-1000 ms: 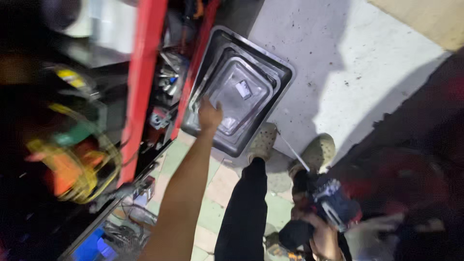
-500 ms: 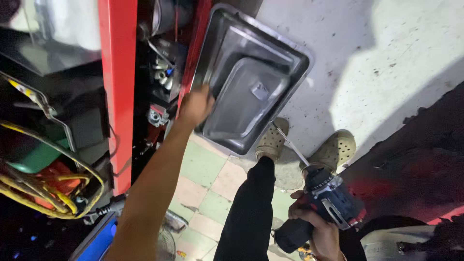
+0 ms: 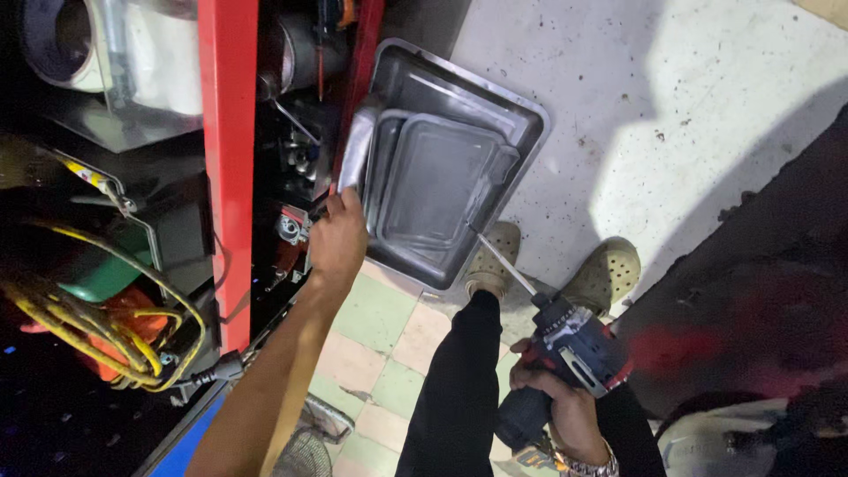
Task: The person removes the seat of a scooter to access the under-seat compartment. They use a cordless drill to remove and then reinstall screws securing the seat. The person also handles a cloth inside the compartment and adjusts the seat position before reattaching it.
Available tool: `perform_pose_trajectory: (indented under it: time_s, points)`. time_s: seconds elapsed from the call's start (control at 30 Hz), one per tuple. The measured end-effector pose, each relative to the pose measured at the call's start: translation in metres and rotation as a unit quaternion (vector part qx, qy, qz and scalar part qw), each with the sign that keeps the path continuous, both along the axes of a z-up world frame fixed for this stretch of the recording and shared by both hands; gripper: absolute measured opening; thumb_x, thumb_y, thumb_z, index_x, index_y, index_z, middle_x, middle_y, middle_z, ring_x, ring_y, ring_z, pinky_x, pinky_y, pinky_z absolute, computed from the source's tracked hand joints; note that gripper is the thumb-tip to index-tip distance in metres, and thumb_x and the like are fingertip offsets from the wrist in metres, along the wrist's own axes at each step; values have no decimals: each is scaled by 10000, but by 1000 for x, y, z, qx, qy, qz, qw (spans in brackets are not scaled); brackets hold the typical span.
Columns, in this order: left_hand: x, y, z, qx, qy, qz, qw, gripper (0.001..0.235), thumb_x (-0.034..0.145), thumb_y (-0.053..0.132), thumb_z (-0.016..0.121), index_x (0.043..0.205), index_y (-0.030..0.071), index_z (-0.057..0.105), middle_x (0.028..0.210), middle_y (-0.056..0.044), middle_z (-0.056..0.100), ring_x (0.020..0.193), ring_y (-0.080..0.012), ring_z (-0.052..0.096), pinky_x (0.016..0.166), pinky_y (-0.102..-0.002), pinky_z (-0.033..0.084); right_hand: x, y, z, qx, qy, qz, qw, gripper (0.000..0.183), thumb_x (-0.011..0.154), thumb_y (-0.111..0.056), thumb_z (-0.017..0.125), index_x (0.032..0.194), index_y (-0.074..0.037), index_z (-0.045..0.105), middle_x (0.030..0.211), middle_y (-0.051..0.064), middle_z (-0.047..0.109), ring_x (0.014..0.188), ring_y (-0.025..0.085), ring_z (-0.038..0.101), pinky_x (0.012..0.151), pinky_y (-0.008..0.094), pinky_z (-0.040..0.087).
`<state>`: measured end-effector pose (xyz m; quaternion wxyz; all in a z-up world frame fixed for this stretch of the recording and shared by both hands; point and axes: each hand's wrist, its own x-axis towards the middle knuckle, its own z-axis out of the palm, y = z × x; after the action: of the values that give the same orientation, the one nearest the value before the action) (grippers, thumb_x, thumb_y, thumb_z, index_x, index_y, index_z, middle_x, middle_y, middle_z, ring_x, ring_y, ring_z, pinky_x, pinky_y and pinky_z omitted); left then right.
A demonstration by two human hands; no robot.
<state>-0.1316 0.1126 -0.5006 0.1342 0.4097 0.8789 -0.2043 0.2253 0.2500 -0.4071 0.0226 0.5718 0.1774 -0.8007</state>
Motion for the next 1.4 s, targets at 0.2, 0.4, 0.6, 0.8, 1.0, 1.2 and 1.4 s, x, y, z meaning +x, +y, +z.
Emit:
perform_pose_trajectory:
  time_s: [0.2, 0.4, 0.6, 0.8, 1.0, 1.2, 1.4]
  points:
    - [9, 24, 68, -36, 39, -35, 998, 139, 892, 60, 612, 1003, 47, 529, 889, -142, 672, 598, -259, 723, 457, -325, 577, -4, -4, 4, -20, 11, -59, 998, 267, 730, 92, 627, 997, 84, 649, 858, 149, 683, 712, 244, 652, 669, 365, 530]
    - [25, 54, 136, -34, 64, -27, 997, 104, 916, 63, 621, 973, 56, 534, 888, -141, 683, 570, -266, 704, 458, -344, 565, 2, -4, 5, -38, 28, -119, 992, 240, 719, 110, 606, 955, 71, 613, 946, 135, 714, 708, 233, 640, 654, 359, 526]
    - [33, 98, 166, 117, -135, 39, 983, 327, 900, 99, 638, 1179, -45, 544, 881, -235, 672, 628, -422, 668, 544, -502, 539, 11, -1, 4, 13, 3, -140, 990, 298, 749, 86, 604, 1044, 112, 641, 787, 170, 619, 715, 254, 617, 698, 364, 514]
    - [54, 165, 5, 275, -383, 35, 881, 519, 963, 180, 692, 1388, -37, 489, 710, -177, 609, 639, -338, 623, 618, -472, 482, 32, 13, 1, 33, -18, -229, 973, 337, 761, -7, 604, 1074, 117, 622, 791, 138, 592, 753, 248, 576, 757, 377, 485]
    - [161, 251, -171, 259, -475, 106, 834, 581, 935, 298, 716, 1408, 26, 517, 861, -194, 694, 790, -345, 676, 727, -451, 528, 56, 17, -8, -4, 0, -303, 953, 414, 769, -49, 598, 1156, 91, 559, 841, 118, 560, 784, 232, 530, 796, 379, 458]
    - [205, 226, -217, 170, -393, 140, 893, 339, 856, 195, 678, 1172, 80, 638, 1037, -181, 732, 954, -366, 710, 809, -470, 555, 57, 15, -7, -40, -4, -298, 954, 402, 775, -44, 594, 1149, 101, 561, 839, 129, 554, 798, 236, 540, 808, 368, 457]
    - [213, 138, -226, -258, -275, -3, 926, 214, 925, 190, 626, 1040, 151, 803, 1057, -81, 778, 923, -276, 765, 661, -448, 621, 44, 23, 0, -48, -14, -287, 957, 388, 762, -32, 597, 1123, 110, 578, 805, 121, 564, 782, 234, 542, 780, 361, 461]
